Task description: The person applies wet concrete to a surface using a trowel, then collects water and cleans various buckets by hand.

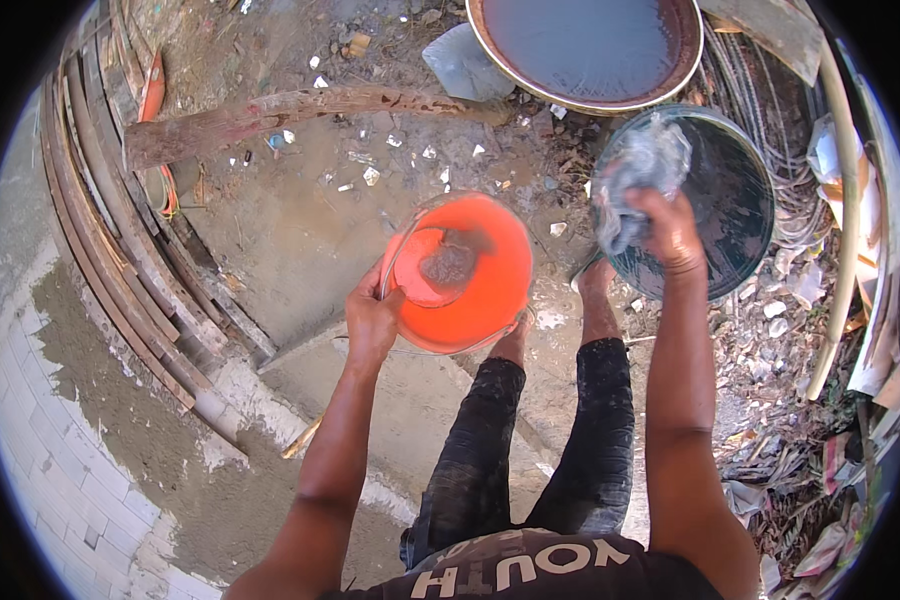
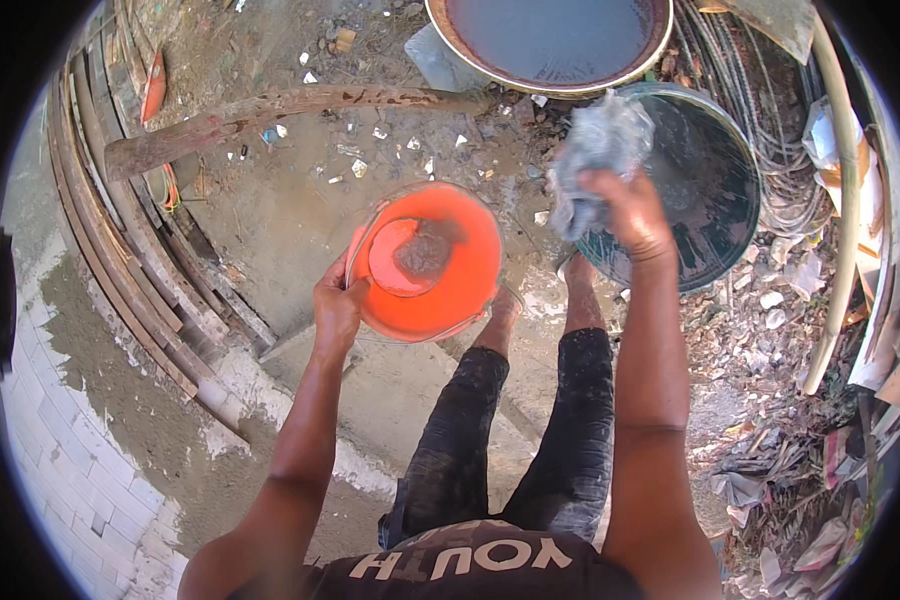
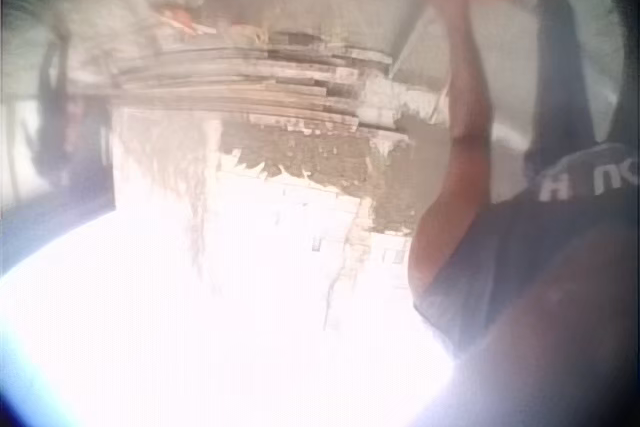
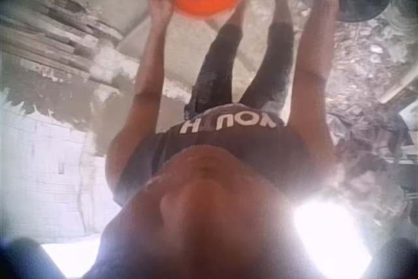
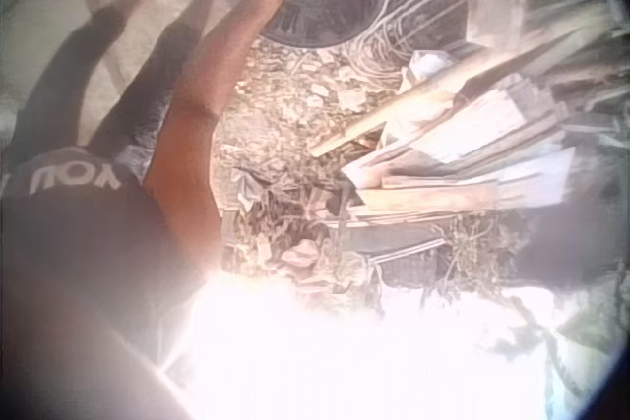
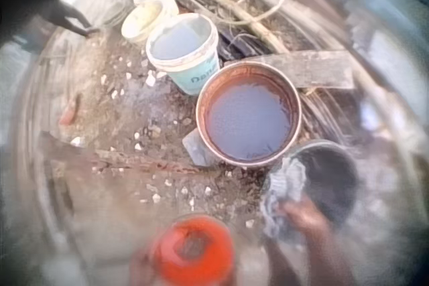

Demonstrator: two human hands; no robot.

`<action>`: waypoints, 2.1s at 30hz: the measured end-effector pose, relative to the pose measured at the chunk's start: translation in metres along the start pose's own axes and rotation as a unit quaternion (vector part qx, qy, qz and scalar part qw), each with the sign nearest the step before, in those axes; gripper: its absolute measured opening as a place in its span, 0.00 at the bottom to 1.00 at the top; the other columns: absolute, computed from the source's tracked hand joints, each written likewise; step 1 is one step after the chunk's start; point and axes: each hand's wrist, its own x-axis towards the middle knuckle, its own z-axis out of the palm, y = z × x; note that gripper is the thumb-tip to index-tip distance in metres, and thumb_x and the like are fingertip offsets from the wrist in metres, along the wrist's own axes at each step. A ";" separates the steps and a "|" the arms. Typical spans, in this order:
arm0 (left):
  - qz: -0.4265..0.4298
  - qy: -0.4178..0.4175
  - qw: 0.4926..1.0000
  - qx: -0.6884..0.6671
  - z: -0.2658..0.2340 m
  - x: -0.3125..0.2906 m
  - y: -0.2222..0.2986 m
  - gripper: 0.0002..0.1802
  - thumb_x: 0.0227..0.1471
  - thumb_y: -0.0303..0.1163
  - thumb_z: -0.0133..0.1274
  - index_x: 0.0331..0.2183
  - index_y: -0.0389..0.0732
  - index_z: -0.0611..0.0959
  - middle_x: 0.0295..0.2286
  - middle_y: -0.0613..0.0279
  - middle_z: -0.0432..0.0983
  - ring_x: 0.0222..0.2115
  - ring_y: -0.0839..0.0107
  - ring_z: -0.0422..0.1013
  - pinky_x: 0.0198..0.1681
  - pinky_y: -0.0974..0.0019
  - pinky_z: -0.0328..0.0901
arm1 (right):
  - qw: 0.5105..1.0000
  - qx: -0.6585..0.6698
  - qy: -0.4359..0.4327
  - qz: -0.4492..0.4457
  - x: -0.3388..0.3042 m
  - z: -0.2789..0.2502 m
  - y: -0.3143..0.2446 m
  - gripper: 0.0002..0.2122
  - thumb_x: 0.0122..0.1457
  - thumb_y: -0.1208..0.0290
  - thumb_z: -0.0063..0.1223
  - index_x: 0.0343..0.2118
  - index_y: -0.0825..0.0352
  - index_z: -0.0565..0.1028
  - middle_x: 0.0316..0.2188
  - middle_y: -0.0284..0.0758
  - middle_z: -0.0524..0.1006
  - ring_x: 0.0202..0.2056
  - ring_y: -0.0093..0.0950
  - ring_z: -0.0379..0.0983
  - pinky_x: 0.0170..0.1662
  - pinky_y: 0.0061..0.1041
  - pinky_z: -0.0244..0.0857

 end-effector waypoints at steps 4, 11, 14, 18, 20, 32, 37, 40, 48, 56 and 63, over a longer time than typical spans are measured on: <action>0.004 -0.109 0.994 -0.019 0.026 -0.023 0.043 0.33 0.44 0.12 0.42 0.55 0.30 0.74 0.45 0.58 0.78 0.45 0.75 0.72 0.51 0.72 0.64 | 0.930 -0.324 -0.106 -0.137 -0.004 0.109 0.086 0.27 0.59 0.69 0.55 0.62 0.65 0.62 0.54 0.47 0.71 0.59 0.43 0.65 0.63 0.43 0.57; -0.037 -0.057 0.979 -0.191 0.000 -0.048 0.046 0.32 0.41 0.12 0.42 0.53 0.27 0.76 0.46 0.55 0.77 0.43 0.72 0.74 0.49 0.70 0.66 | 0.880 -0.445 -0.159 -0.043 -0.022 0.078 0.063 0.26 0.59 0.65 0.50 0.60 0.68 0.64 0.54 0.54 0.70 0.56 0.49 0.67 0.57 0.41 0.62; -0.018 -0.045 0.990 -0.136 -0.006 -0.058 0.024 0.31 0.42 0.12 0.42 0.52 0.26 0.76 0.45 0.56 0.77 0.43 0.73 0.74 0.50 0.71 0.66 | 0.885 -0.431 -0.170 -0.037 -0.021 0.073 0.024 0.23 0.61 0.62 0.47 0.56 0.71 0.67 0.47 0.55 0.75 0.50 0.51 0.71 0.53 0.41 0.64; 0.047 -0.028 0.989 -0.139 0.012 -0.061 0.050 0.34 0.42 0.12 0.42 0.55 0.27 0.73 0.49 0.53 0.75 0.48 0.70 0.73 0.52 0.68 0.66 | 0.946 -0.317 -0.048 -0.057 -0.004 0.077 0.021 0.22 0.61 0.60 0.48 0.51 0.73 0.69 0.40 0.54 0.78 0.44 0.55 0.73 0.48 0.41 0.67; 0.100 0.011 0.977 -0.188 0.019 -0.047 0.056 0.36 0.42 0.11 0.42 0.57 0.28 0.71 0.52 0.52 0.72 0.51 0.68 0.72 0.54 0.66 0.66 | 0.951 -0.309 0.014 -0.006 -0.004 0.073 0.030 0.22 0.60 0.60 0.47 0.50 0.73 0.69 0.36 0.53 0.79 0.41 0.56 0.74 0.47 0.41 0.68; 0.053 0.208 0.952 -0.219 -0.005 -0.035 -0.026 0.34 0.45 0.13 0.43 0.58 0.29 0.69 0.51 0.53 0.73 0.50 0.67 0.72 0.56 0.63 0.65 | 0.856 -0.470 0.201 -0.083 -0.004 -0.055 0.036 0.15 0.53 0.70 0.54 0.44 0.66 0.78 0.34 0.49 0.80 0.36 0.44 0.79 0.40 0.35 0.73; -0.021 0.108 0.970 -0.215 0.021 0.005 -0.031 0.34 0.46 0.14 0.44 0.58 0.31 0.70 0.51 0.54 0.73 0.49 0.69 0.73 0.52 0.66 0.68 | 0.897 -0.307 0.316 0.041 0.096 -0.290 0.120 0.18 0.57 0.61 0.52 0.45 0.69 0.76 0.38 0.42 0.79 0.41 0.33 0.77 0.43 0.38 0.71; -0.026 0.074 0.969 -0.232 0.039 0.023 -0.036 0.33 0.46 0.15 0.46 0.58 0.32 0.70 0.51 0.56 0.73 0.48 0.70 0.73 0.48 0.69 0.70 | 0.965 0.148 0.148 0.157 0.093 -0.255 0.115 0.18 0.56 0.58 0.49 0.43 0.66 0.77 0.39 0.45 0.78 0.41 0.40 0.76 0.45 0.41 0.69; 0.143 0.007 0.926 0.349 0.096 0.038 0.051 0.21 0.45 0.24 0.56 0.44 0.42 0.78 0.33 0.55 0.78 0.32 0.60 0.77 0.34 0.60 0.72 | 0.862 -0.473 -0.061 -0.171 -0.080 0.153 -0.035 0.22 0.56 0.72 0.53 0.55 0.68 0.68 0.44 0.47 0.76 0.42 0.43 0.76 0.45 0.40 0.71; 0.479 0.008 0.783 0.395 -0.044 -0.029 0.111 0.04 0.39 0.30 0.54 0.24 0.46 0.77 0.36 0.61 0.70 0.48 0.60 0.69 0.36 0.59 0.73 | 0.782 -0.589 -0.007 -0.203 -0.207 0.194 -0.114 0.15 0.52 0.77 0.53 0.44 0.67 0.71 0.39 0.52 0.74 0.43 0.55 0.71 0.45 0.46 0.66; 0.702 0.106 0.642 0.289 -0.302 -0.078 0.180 0.10 0.38 0.24 0.58 0.26 0.44 0.75 0.42 0.58 0.67 0.58 0.52 0.61 0.60 0.35 0.57 | 0.564 -0.795 0.186 0.123 -0.302 0.033 -0.127 0.20 0.54 0.65 0.55 0.49 0.69 0.71 0.45 0.51 0.77 0.49 0.49 0.73 0.50 0.43 0.68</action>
